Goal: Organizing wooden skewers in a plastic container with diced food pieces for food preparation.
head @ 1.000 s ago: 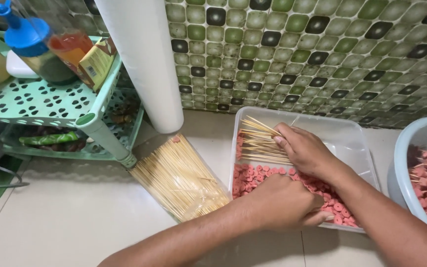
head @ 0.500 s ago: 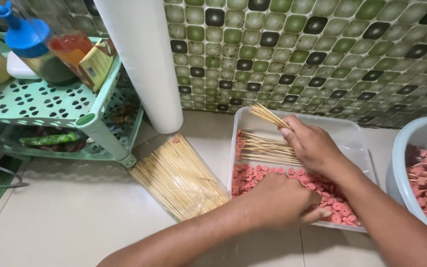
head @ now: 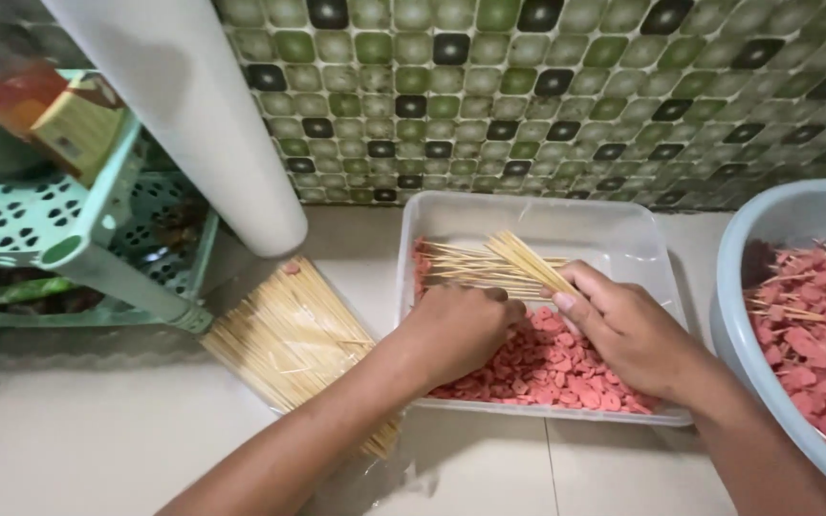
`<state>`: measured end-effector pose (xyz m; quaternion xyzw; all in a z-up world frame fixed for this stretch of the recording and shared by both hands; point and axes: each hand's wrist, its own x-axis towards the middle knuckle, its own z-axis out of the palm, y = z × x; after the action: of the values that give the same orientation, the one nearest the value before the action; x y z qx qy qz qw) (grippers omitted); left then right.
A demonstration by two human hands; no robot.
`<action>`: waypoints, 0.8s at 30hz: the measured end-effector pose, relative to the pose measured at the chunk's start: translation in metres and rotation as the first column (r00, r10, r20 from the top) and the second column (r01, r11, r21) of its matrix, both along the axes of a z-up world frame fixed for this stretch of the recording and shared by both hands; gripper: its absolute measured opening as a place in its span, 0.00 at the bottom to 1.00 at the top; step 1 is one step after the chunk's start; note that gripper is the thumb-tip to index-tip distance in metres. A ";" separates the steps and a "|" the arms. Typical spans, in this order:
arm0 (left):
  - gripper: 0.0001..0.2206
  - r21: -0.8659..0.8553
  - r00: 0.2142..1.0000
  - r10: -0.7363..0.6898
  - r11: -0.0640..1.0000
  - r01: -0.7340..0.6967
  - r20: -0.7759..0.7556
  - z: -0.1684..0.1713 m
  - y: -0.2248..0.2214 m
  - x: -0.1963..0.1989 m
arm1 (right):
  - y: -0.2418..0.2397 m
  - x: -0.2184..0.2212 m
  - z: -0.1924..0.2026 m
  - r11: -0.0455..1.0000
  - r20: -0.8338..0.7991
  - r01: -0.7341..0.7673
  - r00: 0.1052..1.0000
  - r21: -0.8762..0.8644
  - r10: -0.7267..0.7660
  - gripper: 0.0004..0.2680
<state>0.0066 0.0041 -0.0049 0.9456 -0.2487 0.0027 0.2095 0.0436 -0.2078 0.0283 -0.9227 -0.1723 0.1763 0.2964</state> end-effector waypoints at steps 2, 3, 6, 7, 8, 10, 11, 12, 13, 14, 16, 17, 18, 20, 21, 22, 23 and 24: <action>0.12 0.025 0.995 -0.014 1.000 0.016 -0.098 0.008 -0.004 -0.001 | -0.005 -0.001 -0.002 0.998 -0.015 0.001 1.000 -0.059 -0.002 0.08; 0.14 0.048 0.982 -0.023 0.998 0.033 -0.188 0.012 -0.005 -0.001 | -0.007 -0.001 -0.004 0.993 -0.022 0.000 1.000 -0.119 -0.003 0.08; 0.19 0.012 0.982 -0.060 0.998 0.064 -0.180 0.006 -0.002 0.002 | -0.011 0.008 -0.014 0.981 -0.053 -0.008 0.999 -0.193 -0.002 0.11; 0.19 0.011 0.980 -0.055 0.998 0.058 -0.192 0.007 -0.002 0.001 | -0.008 0.008 -0.009 0.981 -0.065 -0.016 0.998 -0.193 0.003 0.11; 0.13 0.032 0.976 -0.065 0.997 0.073 -0.210 0.009 -0.002 0.001 | -0.005 0.008 -0.005 0.973 -0.098 0.014 0.994 -0.231 -0.038 0.11; 0.07 0.049 0.969 -0.072 0.995 0.086 -0.236 0.009 -0.001 0.002 | -0.003 0.008 -0.003 0.962 -0.138 0.037 0.987 -0.272 -0.077 0.11; 0.06 0.027 0.967 -0.101 0.993 0.111 -0.236 0.008 0.000 0.003 | -0.004 0.009 -0.005 0.967 -0.121 0.021 0.991 -0.255 -0.054 0.10; 0.05 0.003 0.963 -0.135 0.990 0.140 -0.234 0.007 0.000 0.004 | -0.005 0.009 -0.007 0.971 -0.104 0.010 0.994 -0.239 -0.036 0.08; 0.05 -0.002 0.961 -0.137 0.990 0.141 -0.241 0.005 -0.001 0.004 | -0.007 0.007 -0.011 0.970 -0.112 0.009 0.993 -0.243 -0.037 0.08; 0.08 0.020 0.964 -0.122 0.991 0.130 -0.235 0.005 -0.001 0.005 | -0.008 0.007 -0.013 0.967 -0.093 0.004 0.995 -0.254 -0.028 0.09; 0.12 0.041 0.967 -0.106 0.992 0.118 -0.231 0.004 -0.001 0.005 | -0.010 0.005 -0.014 0.964 -0.077 -0.003 0.997 -0.266 -0.018 0.10; 0.11 0.029 0.975 -0.102 0.994 0.110 -0.197 0.004 -0.001 0.005 | -0.009 0.004 -0.013 0.966 -0.060 0.000 0.998 -0.260 -0.016 0.10; 0.10 0.019 0.982 -0.095 0.995 0.100 -0.165 0.004 0.000 0.005 | -0.008 0.003 -0.012 0.968 -0.044 0.002 0.999 -0.251 -0.013 0.09; 0.11 0.018 0.995 -0.095 0.995 0.095 -0.030 0.003 0.005 0.007 | -0.009 0.002 -0.015 0.960 -0.020 -0.008 1.000 -0.280 0.003 0.10; 0.13 0.015 0.989 -0.096 0.995 0.095 0.109 0.003 0.007 0.009 | -0.009 0.002 -0.017 0.951 0.009 -0.013 1.000 -0.310 0.016 0.12; 0.13 0.018 0.990 -0.087 0.996 0.086 0.109 0.015 0.014 0.007 | -0.008 0.002 -0.015 0.951 0.009 -0.022 1.000 -0.308 0.025 0.12; 0.13 -0.003 0.998 -0.064 0.998 0.064 0.019 0.026 0.020 0.006 | -0.008 0.002 -0.013 0.940 -0.011 -0.006 1.000 -0.340 0.002 0.11; 0.13 -0.020 0.996 -0.047 0.999 0.045 -0.073 0.037 0.027 0.004 | -0.007 0.001 -0.012 0.929 -0.032 0.011 0.999 -0.369 -0.025 0.10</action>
<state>0.0106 0.0310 0.0326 0.9372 -0.2626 -0.0345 0.2271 0.0450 -0.2143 0.0163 -0.9602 -0.1223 0.2192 0.1225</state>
